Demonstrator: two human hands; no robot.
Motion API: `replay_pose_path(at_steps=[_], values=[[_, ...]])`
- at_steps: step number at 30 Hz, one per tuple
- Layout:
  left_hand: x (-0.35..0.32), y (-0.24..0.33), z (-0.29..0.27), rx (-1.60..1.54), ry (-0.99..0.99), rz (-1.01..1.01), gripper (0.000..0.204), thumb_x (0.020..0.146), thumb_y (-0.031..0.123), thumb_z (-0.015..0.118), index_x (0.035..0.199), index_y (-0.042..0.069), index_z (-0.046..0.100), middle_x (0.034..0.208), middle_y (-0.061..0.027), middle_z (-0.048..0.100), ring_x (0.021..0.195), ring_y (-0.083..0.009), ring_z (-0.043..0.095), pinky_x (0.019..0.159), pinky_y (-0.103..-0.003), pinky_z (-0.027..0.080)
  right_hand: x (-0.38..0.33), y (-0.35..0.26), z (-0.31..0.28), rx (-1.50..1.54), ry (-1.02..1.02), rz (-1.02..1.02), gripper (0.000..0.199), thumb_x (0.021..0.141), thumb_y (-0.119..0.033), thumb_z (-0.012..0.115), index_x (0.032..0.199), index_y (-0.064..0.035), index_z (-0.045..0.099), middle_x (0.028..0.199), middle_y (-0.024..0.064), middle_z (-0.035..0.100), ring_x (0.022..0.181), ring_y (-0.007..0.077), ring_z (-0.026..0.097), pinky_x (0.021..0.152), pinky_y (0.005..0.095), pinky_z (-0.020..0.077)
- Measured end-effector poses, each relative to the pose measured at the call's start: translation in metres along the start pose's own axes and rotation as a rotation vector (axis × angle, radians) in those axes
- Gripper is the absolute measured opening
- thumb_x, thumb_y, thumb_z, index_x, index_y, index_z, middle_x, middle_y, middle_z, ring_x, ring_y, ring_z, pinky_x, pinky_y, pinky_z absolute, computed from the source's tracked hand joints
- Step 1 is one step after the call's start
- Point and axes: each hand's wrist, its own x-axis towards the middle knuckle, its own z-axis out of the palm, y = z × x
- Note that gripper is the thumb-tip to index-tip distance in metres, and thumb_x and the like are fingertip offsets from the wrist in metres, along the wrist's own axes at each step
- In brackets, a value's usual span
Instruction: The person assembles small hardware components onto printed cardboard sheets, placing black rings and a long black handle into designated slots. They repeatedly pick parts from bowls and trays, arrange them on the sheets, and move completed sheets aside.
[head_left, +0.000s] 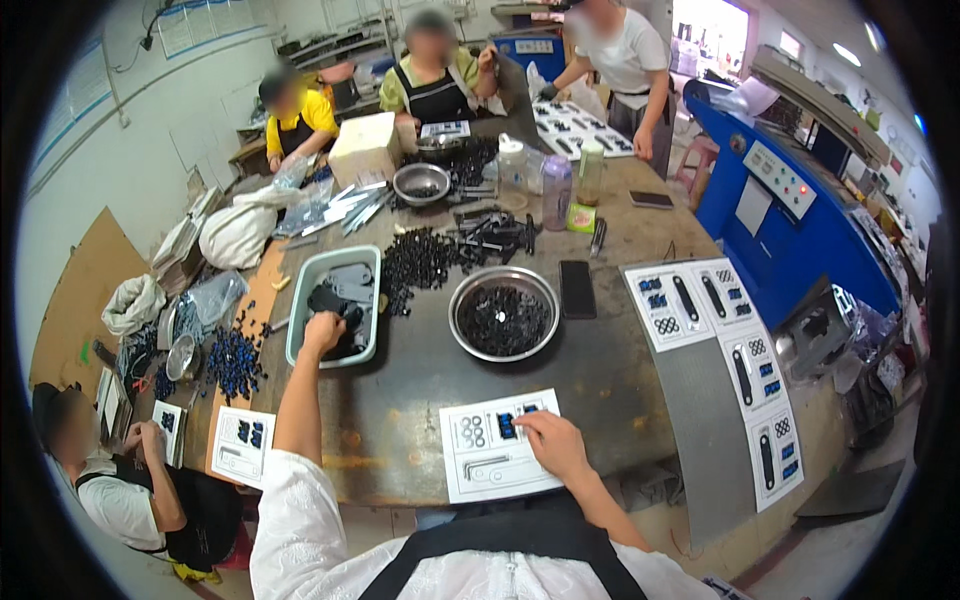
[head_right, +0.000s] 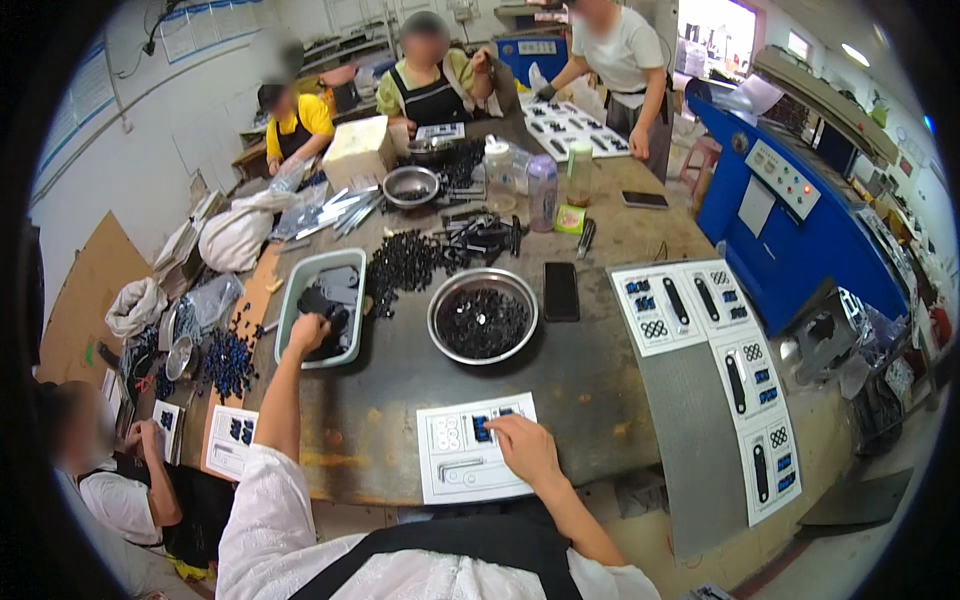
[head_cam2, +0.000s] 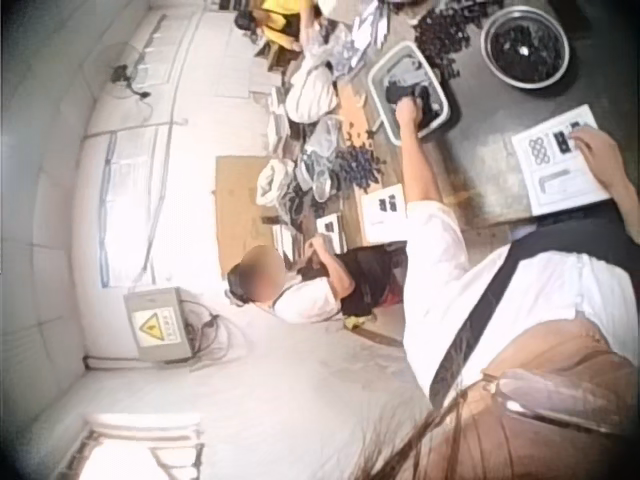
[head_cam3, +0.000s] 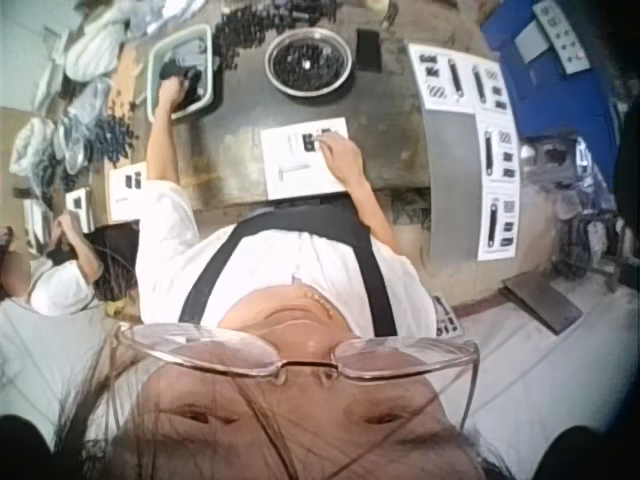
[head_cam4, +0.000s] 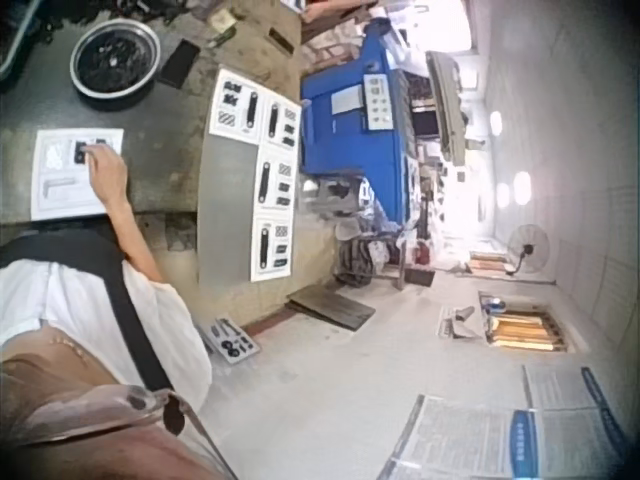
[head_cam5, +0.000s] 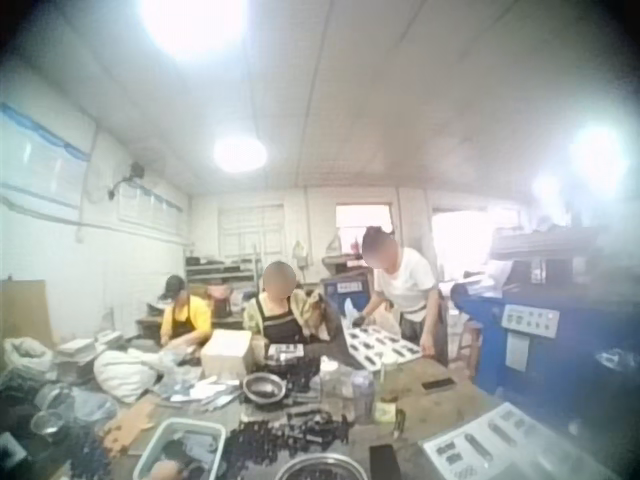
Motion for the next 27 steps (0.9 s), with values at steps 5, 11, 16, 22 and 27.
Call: replay_pose_path(at_steps=[5,11,16,22,27], values=[[-0.022,-0.015,0.0,-0.291,0.233,-0.221,0.03,0.092,0.029,0.062,0.094,0.002,0.075,0.086,-0.0213,0.072,0.081,-0.0357,0.07,0.077,-0.043,0.054,0.0,-0.006,0.005,0.031,-0.02,0.012,0.016,0.089,-0.006,0.064,0.1,-0.0102,0.074,0.097,0.0072,0.072,0.09,0.028,0.07,0.075,0.0371,0.0563],[-0.067,0.066,-0.014,-1.125,0.299,-0.313,0.029,0.096,0.025,0.069,0.107,-0.001,0.074,0.087,0.007,0.065,0.076,-0.0035,0.054,0.068,-0.021,0.044,0.008,-0.006,0.035,0.369,-0.245,0.151,0.021,0.097,-0.015,0.062,0.113,-0.0075,0.072,0.096,0.0116,0.071,0.079,0.0216,0.069,0.073,0.0316,0.054],[-0.153,0.2,-0.025,-1.463,0.257,-0.337,0.03,0.097,0.023,0.069,0.108,-0.004,0.072,0.087,0.0068,0.063,0.078,-0.0023,0.052,0.067,-0.021,0.042,0.083,-0.034,0.11,0.993,-0.265,0.346,0.046,0.099,-0.024,0.065,0.138,-0.0035,0.053,0.11,0.0074,0.065,0.087,0.0107,0.064,0.07,0.0269,0.0556],[-0.155,0.188,0.026,-1.439,0.334,-0.475,0.027,0.095,0.022,0.07,0.108,-0.001,0.074,0.083,0.0039,0.068,0.071,-0.0036,0.056,0.061,-0.022,0.043,0.132,-0.019,0.168,0.992,-0.458,0.675,0.026,0.095,-0.018,0.069,0.114,-0.0019,0.063,0.098,0.0044,0.069,0.082,0.0125,0.068,0.069,0.0275,0.0603],[-0.17,0.15,0.04,-1.528,0.322,-0.647,0.026,0.097,0.024,0.067,0.106,0.0,0.074,0.082,0.0017,0.068,0.066,-0.0065,0.057,0.058,-0.023,0.04,0.146,0.015,0.203,0.791,-0.485,0.779,0.013,0.092,-0.007,0.069,0.099,0.0038,0.066,0.092,0.0087,0.067,0.076,0.0164,0.067,0.067,0.0327,0.0641]])
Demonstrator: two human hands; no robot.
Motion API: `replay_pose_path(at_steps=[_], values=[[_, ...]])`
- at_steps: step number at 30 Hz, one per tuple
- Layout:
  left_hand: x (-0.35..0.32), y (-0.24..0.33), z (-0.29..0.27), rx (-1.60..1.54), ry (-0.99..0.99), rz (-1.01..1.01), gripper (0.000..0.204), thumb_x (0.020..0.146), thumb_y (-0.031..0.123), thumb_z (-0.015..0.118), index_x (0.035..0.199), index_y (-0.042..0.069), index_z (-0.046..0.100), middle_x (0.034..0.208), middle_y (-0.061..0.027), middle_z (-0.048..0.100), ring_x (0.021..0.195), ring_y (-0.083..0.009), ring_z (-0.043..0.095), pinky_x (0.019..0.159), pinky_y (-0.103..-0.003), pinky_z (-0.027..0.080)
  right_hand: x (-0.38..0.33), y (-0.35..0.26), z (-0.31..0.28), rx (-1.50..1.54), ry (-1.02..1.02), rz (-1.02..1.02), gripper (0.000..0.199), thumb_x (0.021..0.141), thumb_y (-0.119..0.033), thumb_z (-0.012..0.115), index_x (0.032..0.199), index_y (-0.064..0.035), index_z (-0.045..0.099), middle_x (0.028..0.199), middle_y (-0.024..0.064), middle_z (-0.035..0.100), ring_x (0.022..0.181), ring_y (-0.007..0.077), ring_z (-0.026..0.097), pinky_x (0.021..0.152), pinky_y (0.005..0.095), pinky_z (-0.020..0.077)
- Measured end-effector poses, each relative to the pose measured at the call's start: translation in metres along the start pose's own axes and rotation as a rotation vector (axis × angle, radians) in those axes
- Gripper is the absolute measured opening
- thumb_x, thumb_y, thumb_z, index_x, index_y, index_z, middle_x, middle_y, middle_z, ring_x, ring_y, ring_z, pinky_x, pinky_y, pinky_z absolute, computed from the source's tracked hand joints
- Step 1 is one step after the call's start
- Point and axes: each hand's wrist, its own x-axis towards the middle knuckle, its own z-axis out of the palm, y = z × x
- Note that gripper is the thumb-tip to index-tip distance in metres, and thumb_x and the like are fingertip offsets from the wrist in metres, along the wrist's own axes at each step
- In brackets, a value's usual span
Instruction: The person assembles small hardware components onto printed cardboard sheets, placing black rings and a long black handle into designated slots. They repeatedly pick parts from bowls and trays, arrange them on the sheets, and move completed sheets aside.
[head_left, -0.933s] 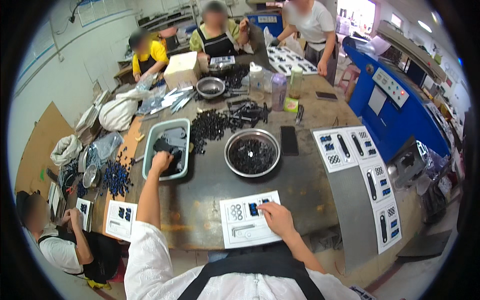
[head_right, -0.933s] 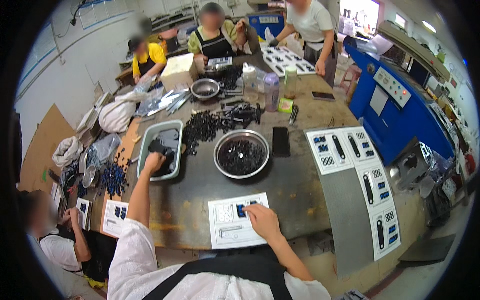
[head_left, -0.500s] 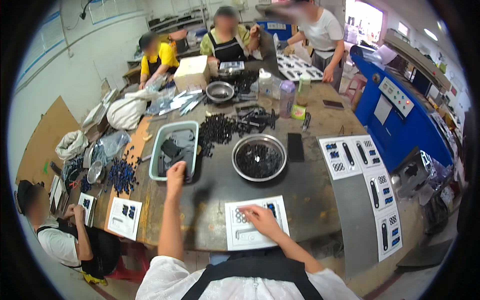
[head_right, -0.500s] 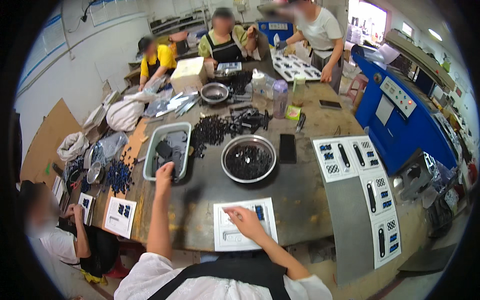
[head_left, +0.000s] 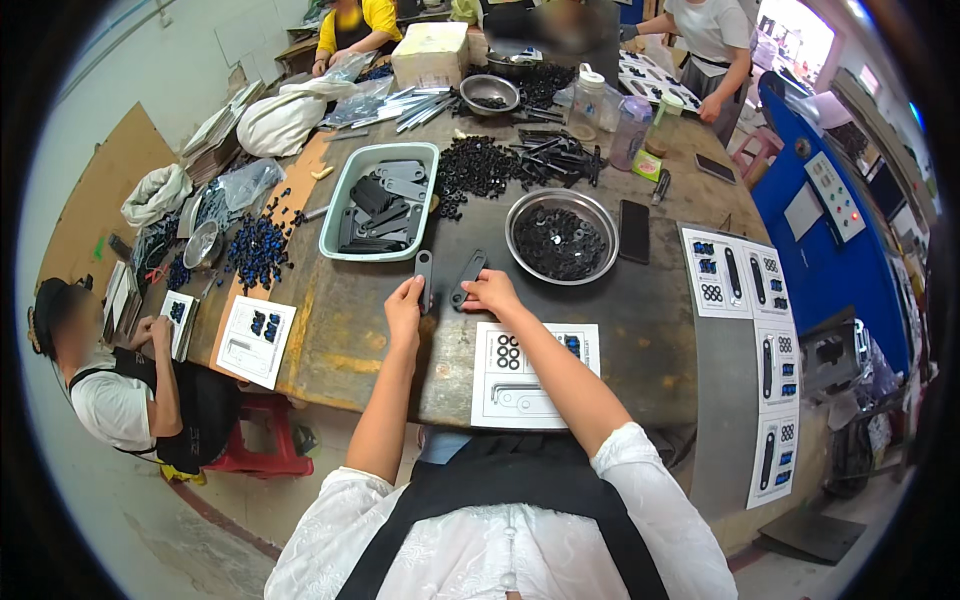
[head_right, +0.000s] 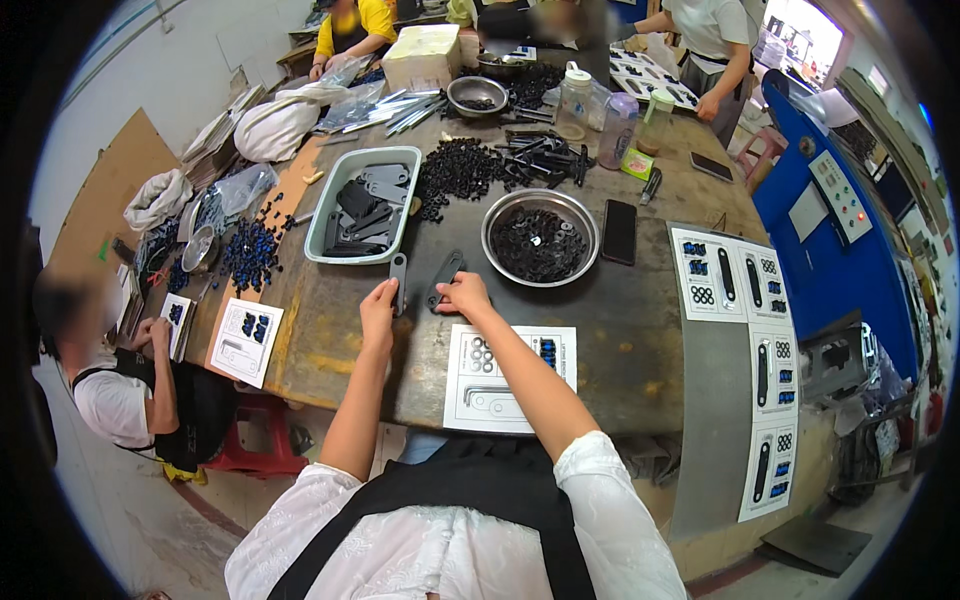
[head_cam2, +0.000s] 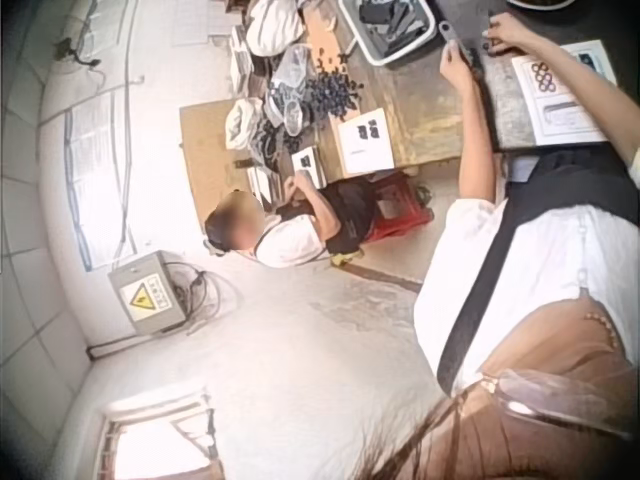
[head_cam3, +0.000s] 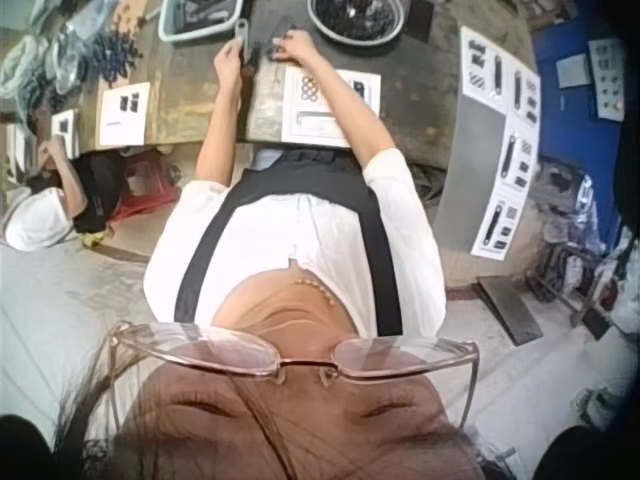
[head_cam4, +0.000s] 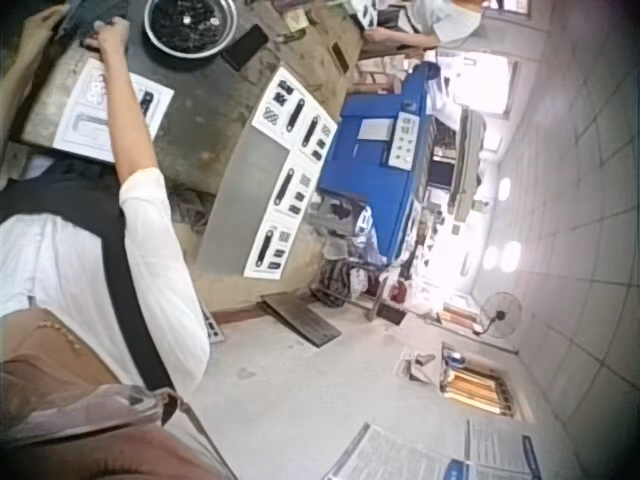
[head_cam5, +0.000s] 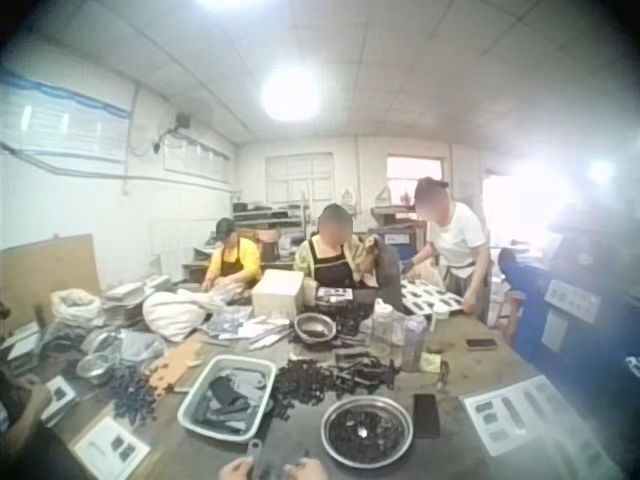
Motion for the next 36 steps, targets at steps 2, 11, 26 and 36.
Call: replay_pose_path(at_steps=[2,11,26,36], values=[[-0.002,-0.001,-0.004,-0.043,-0.01,-0.025,0.026,0.098,0.024,0.064,0.107,0.001,0.073,0.082,0.0004,0.068,0.065,-0.0068,0.056,0.056,-0.023,0.038,0.016,0.006,-0.008,0.004,0.032,-0.013,0.012,0.093,-0.003,0.066,0.102,0.004,0.065,0.091,0.0096,0.068,0.074,0.0177,0.068,0.065,0.032,0.0642],[-0.019,-0.016,-0.029,-0.016,0.018,-0.12,0.027,0.099,0.022,0.062,0.11,0.0,0.071,0.08,-0.0003,0.067,0.063,-0.0066,0.054,0.057,-0.023,0.038,-0.001,-0.008,-0.01,-0.259,0.241,-0.273,0.02,0.091,-0.014,0.067,0.101,0.0036,0.068,0.079,0.0127,0.071,0.063,0.0185,0.07,0.055,0.032,0.0589],[-0.045,-0.023,-0.028,0.142,-0.068,-0.116,0.029,0.097,0.026,0.065,0.117,0.007,0.072,0.091,0.0077,0.068,0.077,-0.0019,0.056,0.064,-0.018,0.036,-0.158,-0.015,-0.055,0.154,0.172,-0.173,0.028,0.099,-0.015,0.061,0.121,0.0021,0.066,0.103,0.0065,0.071,0.085,0.0131,0.07,0.073,0.026,0.0609],[-0.101,-0.004,-0.017,0.242,-0.217,-0.149,0.021,0.098,0.021,0.064,0.109,0.005,0.072,0.087,0.0063,0.066,0.077,-0.0021,0.056,0.063,-0.021,0.043,-0.269,0.09,-0.073,0.261,0.423,-0.018,0.039,0.092,0.001,0.067,0.128,0.0049,0.051,0.112,0.0168,0.067,0.094,0.0205,0.07,0.074,0.031,0.0632]])
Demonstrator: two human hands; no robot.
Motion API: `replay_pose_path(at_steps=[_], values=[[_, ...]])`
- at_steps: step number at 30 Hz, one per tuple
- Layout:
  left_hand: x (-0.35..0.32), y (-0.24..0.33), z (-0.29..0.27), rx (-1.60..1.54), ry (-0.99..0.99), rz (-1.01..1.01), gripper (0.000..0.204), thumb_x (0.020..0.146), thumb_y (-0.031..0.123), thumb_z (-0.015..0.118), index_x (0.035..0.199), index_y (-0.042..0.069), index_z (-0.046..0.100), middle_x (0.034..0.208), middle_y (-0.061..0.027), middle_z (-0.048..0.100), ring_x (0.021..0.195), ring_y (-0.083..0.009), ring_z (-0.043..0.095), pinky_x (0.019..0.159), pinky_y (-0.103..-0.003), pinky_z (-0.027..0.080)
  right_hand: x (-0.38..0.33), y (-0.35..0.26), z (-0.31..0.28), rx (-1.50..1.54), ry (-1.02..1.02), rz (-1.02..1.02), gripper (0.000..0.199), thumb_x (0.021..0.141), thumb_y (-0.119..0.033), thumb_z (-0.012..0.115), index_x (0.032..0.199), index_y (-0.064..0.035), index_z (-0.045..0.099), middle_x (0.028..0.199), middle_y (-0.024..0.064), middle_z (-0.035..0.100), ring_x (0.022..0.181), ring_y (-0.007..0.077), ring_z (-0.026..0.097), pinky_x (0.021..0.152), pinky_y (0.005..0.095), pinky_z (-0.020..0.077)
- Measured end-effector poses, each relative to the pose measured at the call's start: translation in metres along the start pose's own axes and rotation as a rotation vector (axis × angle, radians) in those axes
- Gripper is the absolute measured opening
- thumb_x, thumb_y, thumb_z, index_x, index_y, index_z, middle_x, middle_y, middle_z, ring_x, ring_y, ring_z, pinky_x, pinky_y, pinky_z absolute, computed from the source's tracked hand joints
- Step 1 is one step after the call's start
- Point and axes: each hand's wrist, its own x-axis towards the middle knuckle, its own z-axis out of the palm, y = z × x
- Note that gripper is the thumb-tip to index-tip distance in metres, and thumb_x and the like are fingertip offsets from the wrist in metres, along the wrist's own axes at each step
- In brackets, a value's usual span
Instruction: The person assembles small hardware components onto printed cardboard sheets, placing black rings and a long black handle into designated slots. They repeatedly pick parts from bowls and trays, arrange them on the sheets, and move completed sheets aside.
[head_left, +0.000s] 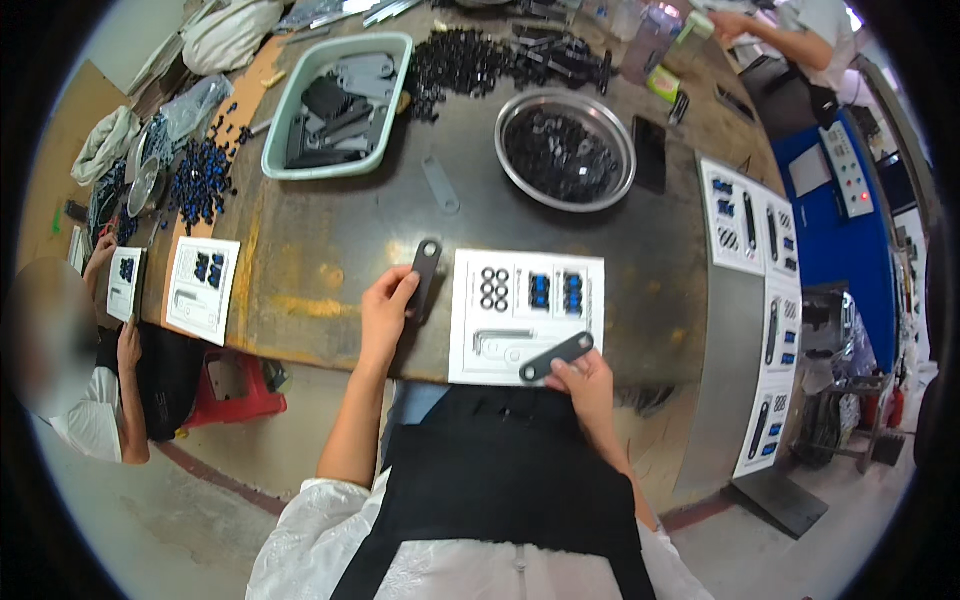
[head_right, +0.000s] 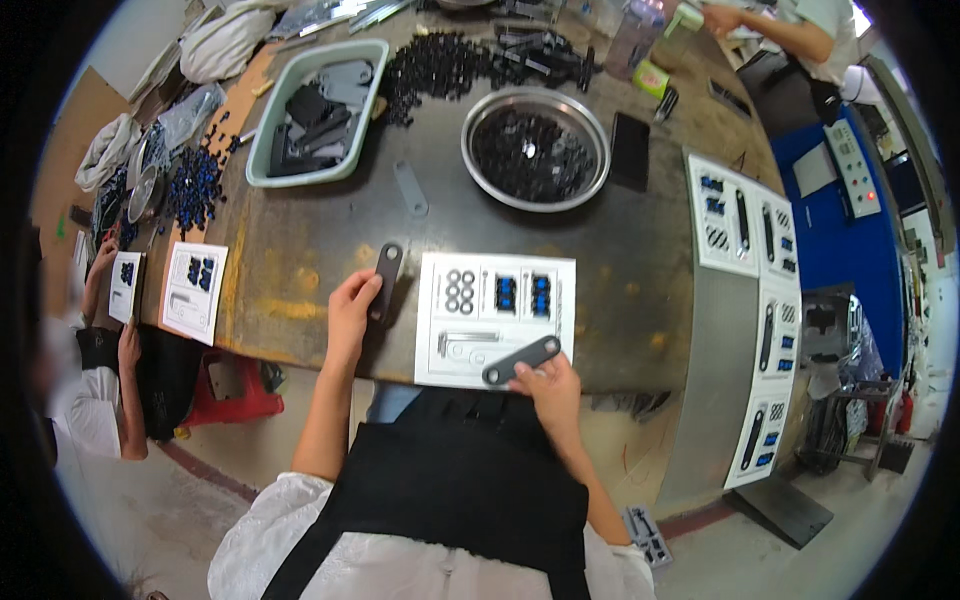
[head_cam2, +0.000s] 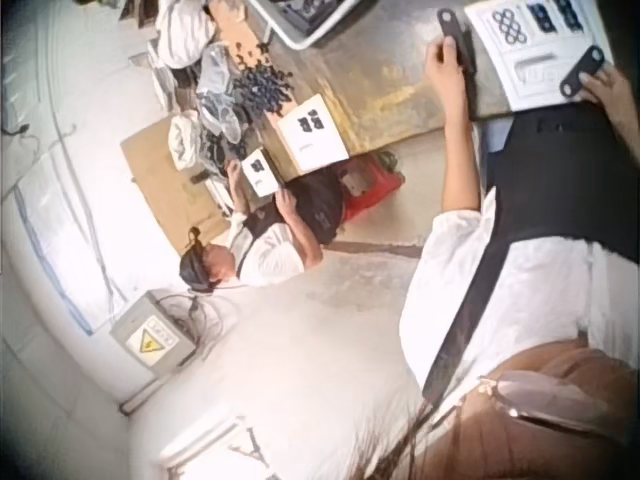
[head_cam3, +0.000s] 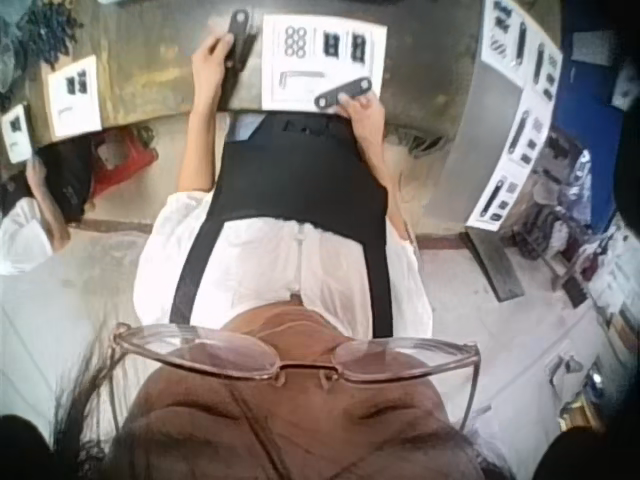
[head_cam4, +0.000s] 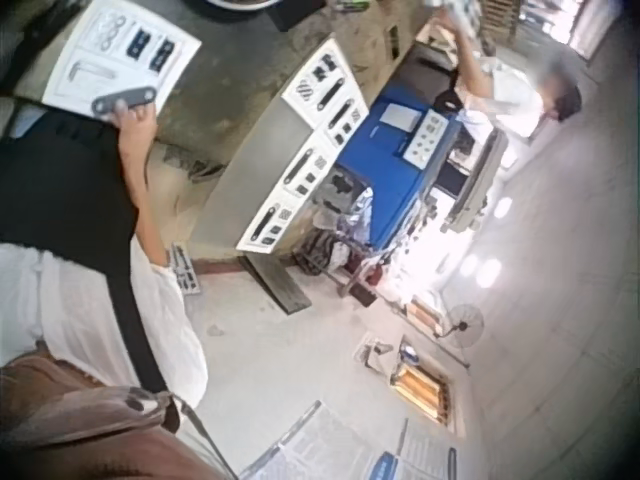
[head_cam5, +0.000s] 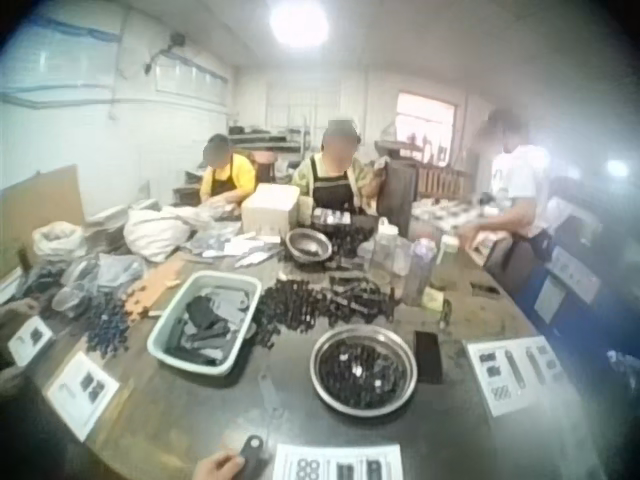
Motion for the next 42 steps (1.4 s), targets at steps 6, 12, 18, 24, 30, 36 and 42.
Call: replay_pose_path(at_steps=[6,12,18,24,30,36,42], values=[[-0.01,0.012,0.017,-0.135,-0.119,0.011,0.016,0.098,0.012,0.063,0.109,0.002,0.069,0.089,0.0037,0.066,0.078,-0.003,0.057,0.069,-0.02,0.045,-0.008,-0.006,-0.004,-0.075,0.003,0.074,0.027,0.098,-0.001,0.057,0.124,0.0056,0.053,0.102,0.0178,0.07,0.087,0.0229,0.072,0.076,0.0321,0.062],[-0.03,0.022,0.035,-0.287,-0.252,-0.006,0.01,0.096,0.007,0.065,0.103,0.004,0.058,0.09,-0.0025,0.068,0.078,-0.0055,0.062,0.066,-0.02,0.047,-0.033,-0.041,-0.001,-0.367,-0.019,-0.005,0.025,0.097,-0.008,0.062,0.121,0.0022,0.062,0.099,0.0117,0.071,0.083,0.0134,0.069,0.075,0.0244,0.0547],[-0.074,0.042,0.106,-0.325,-0.562,0.096,0.013,0.096,0.005,0.064,0.1,0.004,0.052,0.091,-0.0019,0.063,0.08,-0.0062,0.061,0.073,-0.023,0.049,-0.004,-0.059,0.016,0.003,-0.316,-0.086,0.027,0.097,-0.007,0.064,0.121,0.0028,0.056,0.103,0.0109,0.069,0.086,0.0151,0.069,0.077,0.027,0.0574],[-0.078,0.014,0.078,0.615,-0.416,0.702,0.005,0.088,0.01,0.072,0.089,0.008,0.068,0.087,-0.0024,0.063,0.079,-0.0186,0.063,0.071,-0.03,0.05,0.013,-0.078,-0.035,-0.564,-0.22,-0.056,0.021,0.092,-0.014,0.072,0.107,0.0006,0.07,0.086,0.0061,0.071,0.068,0.0088,0.065,0.062,0.0243,0.0497],[-0.082,-0.008,0.082,0.89,-0.352,0.983,0.013,0.078,0.018,0.079,0.085,0.013,0.069,0.086,-0.0006,0.057,0.08,-0.0199,0.057,0.071,-0.034,0.045,0.026,-0.076,-0.035,-1.129,-0.216,-0.369,0.022,0.086,-0.024,0.075,0.099,-0.0059,0.075,0.084,0.0065,0.07,0.07,0.0192,0.064,0.066,0.0328,0.0498],[-0.081,-0.007,0.081,0.926,-0.361,1.004,0.014,0.078,0.02,0.079,0.085,0.014,0.069,0.086,0.0002,0.056,0.082,-0.019,0.057,0.071,-0.033,0.043,0.019,-0.077,-0.03,-1.349,-0.205,-0.637,0.038,0.075,-0.02,0.082,0.111,-0.0156,0.071,0.109,0.003,0.061,0.104,0.0239,0.059,0.089,0.0381,0.049],[-0.081,-0.01,0.067,0.958,-0.324,0.96,0.014,0.078,0.019,0.08,0.087,0.016,0.069,0.084,0.0008,0.055,0.081,-0.0188,0.056,0.07,-0.033,0.042,0.02,-0.064,-0.028,-1.332,-0.353,-0.74,0.038,0.074,-0.016,0.081,0.111,-0.016,0.071,0.102,0.002,0.061,0.1,0.024,0.059,0.089,0.0386,0.0482]])
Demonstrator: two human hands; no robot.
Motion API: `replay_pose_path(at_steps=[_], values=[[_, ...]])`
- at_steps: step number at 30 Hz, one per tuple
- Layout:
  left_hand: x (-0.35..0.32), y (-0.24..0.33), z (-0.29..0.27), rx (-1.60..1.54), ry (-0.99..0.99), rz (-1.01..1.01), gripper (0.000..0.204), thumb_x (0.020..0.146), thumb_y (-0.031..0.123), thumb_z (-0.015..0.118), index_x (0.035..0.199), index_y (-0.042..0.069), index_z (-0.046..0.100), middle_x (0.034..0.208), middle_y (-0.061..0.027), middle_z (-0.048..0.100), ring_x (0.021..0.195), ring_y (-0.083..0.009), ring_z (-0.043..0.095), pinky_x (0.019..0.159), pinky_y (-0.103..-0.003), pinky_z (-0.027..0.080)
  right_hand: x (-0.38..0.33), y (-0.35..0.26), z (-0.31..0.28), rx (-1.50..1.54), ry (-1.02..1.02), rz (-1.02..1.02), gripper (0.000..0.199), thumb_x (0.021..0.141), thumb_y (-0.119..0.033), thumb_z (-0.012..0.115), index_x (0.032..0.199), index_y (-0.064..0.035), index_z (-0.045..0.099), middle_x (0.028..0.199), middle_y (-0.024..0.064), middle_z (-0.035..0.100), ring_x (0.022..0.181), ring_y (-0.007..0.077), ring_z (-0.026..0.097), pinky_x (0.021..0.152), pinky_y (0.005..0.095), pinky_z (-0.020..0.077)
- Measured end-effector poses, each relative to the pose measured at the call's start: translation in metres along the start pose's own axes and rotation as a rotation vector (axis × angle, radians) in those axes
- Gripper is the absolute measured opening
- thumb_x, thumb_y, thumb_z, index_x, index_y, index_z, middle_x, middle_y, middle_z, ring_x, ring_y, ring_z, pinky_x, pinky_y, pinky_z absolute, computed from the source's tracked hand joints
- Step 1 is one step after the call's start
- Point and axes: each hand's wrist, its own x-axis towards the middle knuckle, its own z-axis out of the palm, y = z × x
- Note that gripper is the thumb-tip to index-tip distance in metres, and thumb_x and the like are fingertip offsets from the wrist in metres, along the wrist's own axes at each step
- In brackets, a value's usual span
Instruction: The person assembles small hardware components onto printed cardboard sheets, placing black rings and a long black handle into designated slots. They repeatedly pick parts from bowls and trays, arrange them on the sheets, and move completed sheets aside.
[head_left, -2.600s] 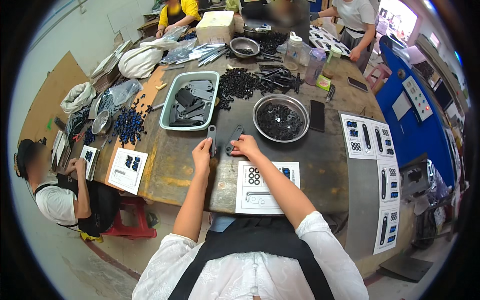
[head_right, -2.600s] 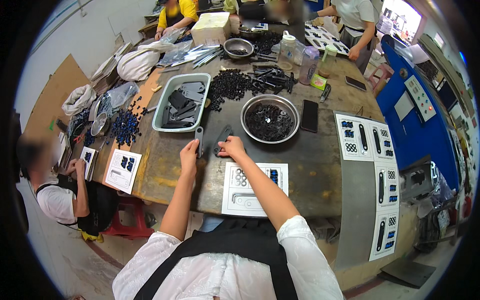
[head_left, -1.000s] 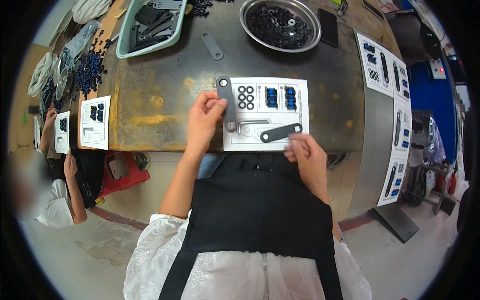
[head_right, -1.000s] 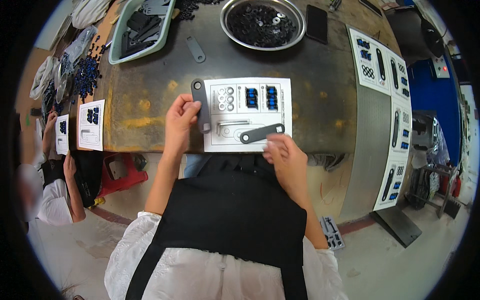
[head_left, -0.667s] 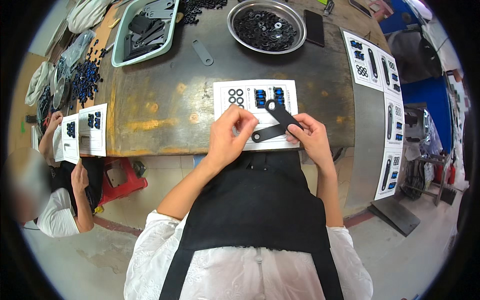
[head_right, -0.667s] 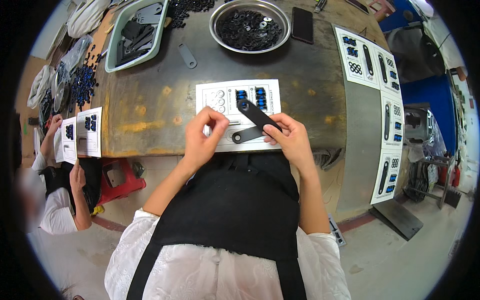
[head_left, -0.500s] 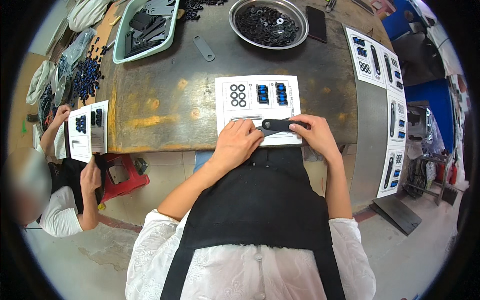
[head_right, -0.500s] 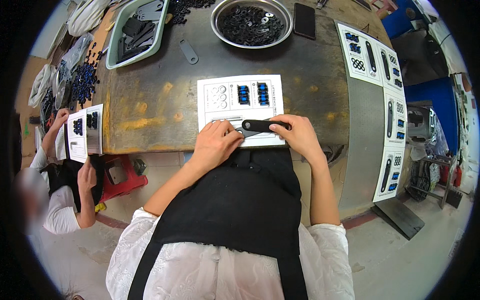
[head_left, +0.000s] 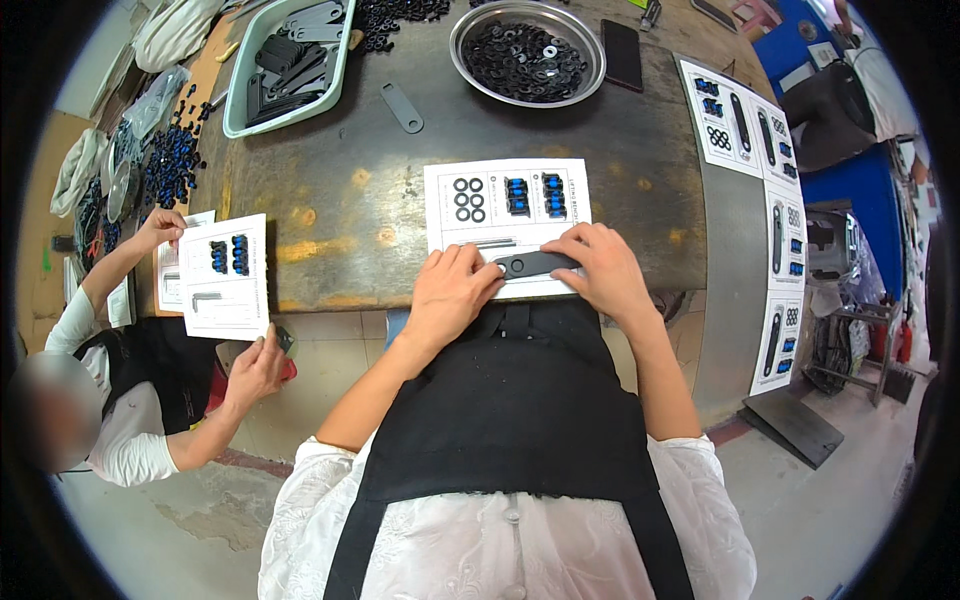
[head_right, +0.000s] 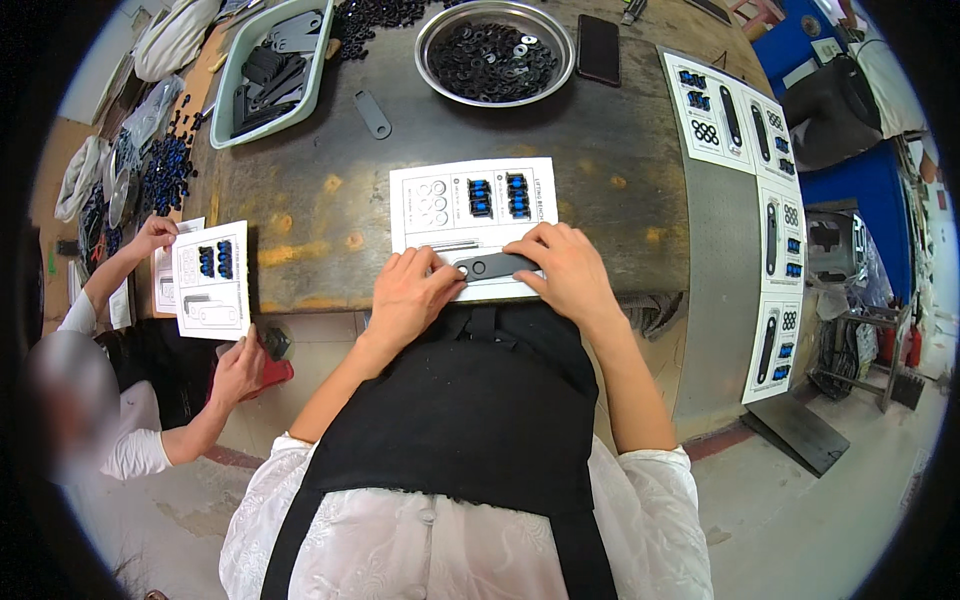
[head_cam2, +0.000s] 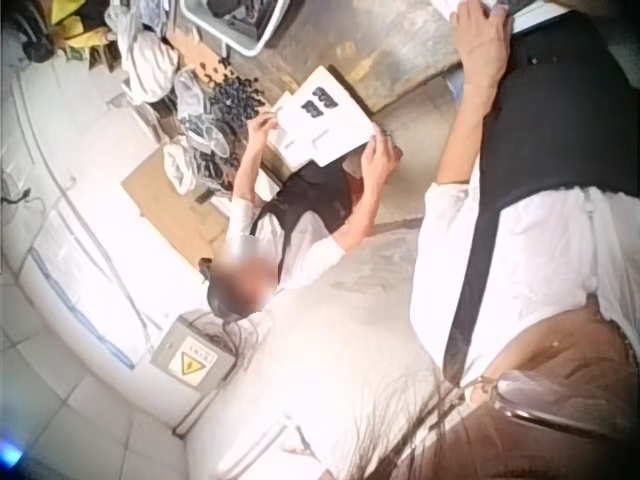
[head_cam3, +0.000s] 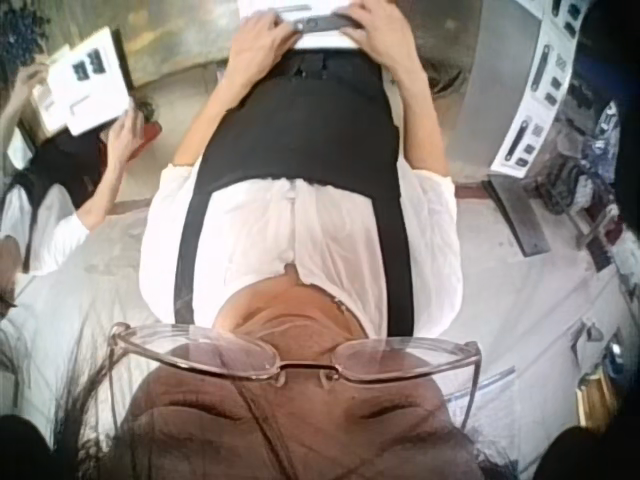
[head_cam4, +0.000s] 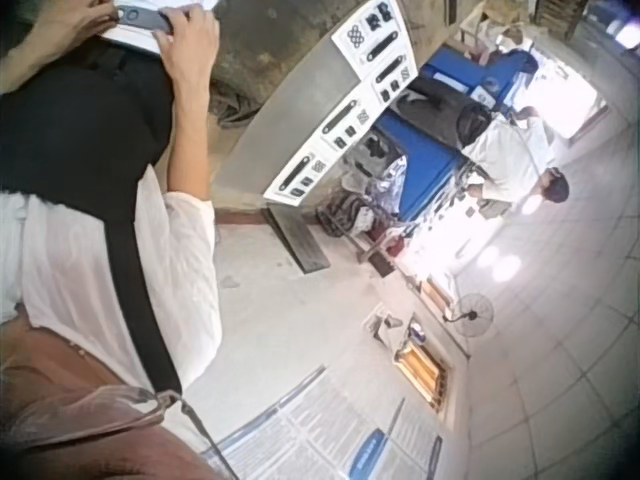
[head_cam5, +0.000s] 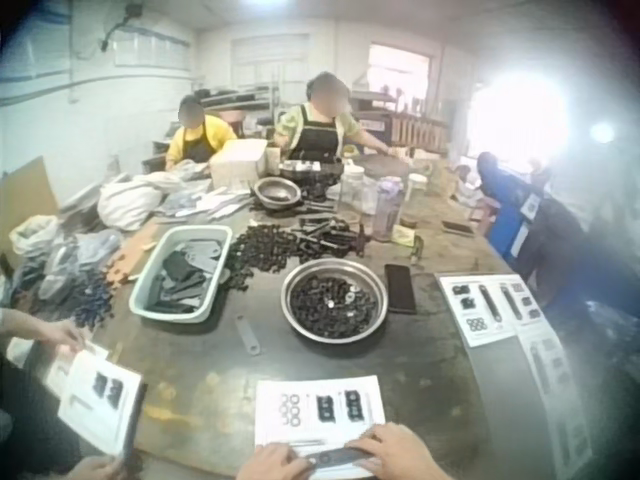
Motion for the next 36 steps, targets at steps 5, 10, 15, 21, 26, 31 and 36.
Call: replay_pose_path(at_steps=[5,10,15,21,26,31,36], values=[[-0.006,-0.008,-0.008,0.018,0.04,-0.013,0.014,0.079,0.018,0.08,0.088,0.016,0.07,0.082,0.0009,0.054,0.078,-0.0189,0.055,0.067,-0.033,0.041,0.006,-0.009,0.013,0.041,0.103,-0.058,0.036,0.075,-0.014,0.08,0.109,-0.0131,0.07,0.098,0.0009,0.061,0.093,0.022,0.06,0.083,0.0361,0.0499],[-0.011,-0.014,-0.01,0.062,0.099,-0.03,0.014,0.078,0.019,0.081,0.086,0.017,0.07,0.079,0.0006,0.052,0.076,-0.0188,0.055,0.066,-0.033,0.041,0.011,-0.013,0.019,0.045,0.103,-0.08,0.034,0.075,-0.014,0.08,0.108,-0.0118,0.069,0.098,0.0019,0.062,0.093,0.0228,0.06,0.083,0.0355,0.0505],[-0.01,-0.017,-0.016,0.066,0.098,-0.037,0.015,0.077,0.019,0.082,0.087,0.016,0.072,0.079,0.0001,0.053,0.075,-0.0193,0.055,0.067,-0.033,0.042,0.015,-0.014,0.023,0.051,0.125,-0.084,0.036,0.075,-0.013,0.081,0.108,-0.0113,0.069,0.099,0.0028,0.062,0.093,0.0238,0.061,0.083,0.0371,0.0515],[-0.011,-0.017,-0.015,0.049,0.098,-0.041,0.015,0.077,0.018,0.082,0.088,0.014,0.072,0.08,-0.0006,0.054,0.076,-0.0198,0.056,0.067,-0.033,0.043,0.014,-0.016,0.026,0.066,0.121,-0.08,0.04,0.073,-0.015,0.082,0.111,-0.0119,0.069,0.103,0.0022,0.063,0.098,0.0232,0.062,0.084,0.037,0.0513],[-0.018,-0.022,-0.02,-0.231,0.206,-0.424,0.012,0.084,0.012,0.077,0.094,0.011,0.071,0.082,-0.0061,0.055,0.068,-0.0222,0.056,0.062,-0.035,0.045,0.0,-0.023,0.017,0.231,0.272,0.186,0.039,0.087,-0.021,0.072,0.124,-0.0103,0.063,0.115,0.0071,0.064,0.104,0.0289,0.061,0.092,0.0392,0.0486],[-0.023,-0.053,-0.029,-0.618,0.034,-0.833,0.022,0.098,0.012,0.059,0.114,-0.003,0.061,0.088,-0.0111,0.072,0.079,-0.0164,0.068,0.074,-0.031,0.054,-0.035,-0.01,0.024,0.411,0.359,0.447,0.041,0.102,-0.018,0.052,0.139,-0.0005,0.05,0.129,0.0192,0.061,0.115,0.0324,0.059,0.098,0.0412,0.0461],[-0.033,-0.066,-0.028,-0.836,-0.077,-0.796,0.032,0.101,0.014,0.054,0.124,-0.008,0.058,0.093,-0.0106,0.07,0.082,-0.0137,0.063,0.075,-0.029,0.052,-0.031,0.003,0.046,0.462,0.591,0.474,0.038,0.098,-0.012,0.055,0.134,-0.0001,0.051,0.125,0.0247,0.06,0.115,0.041,0.058,0.098,0.0438,0.0466]])
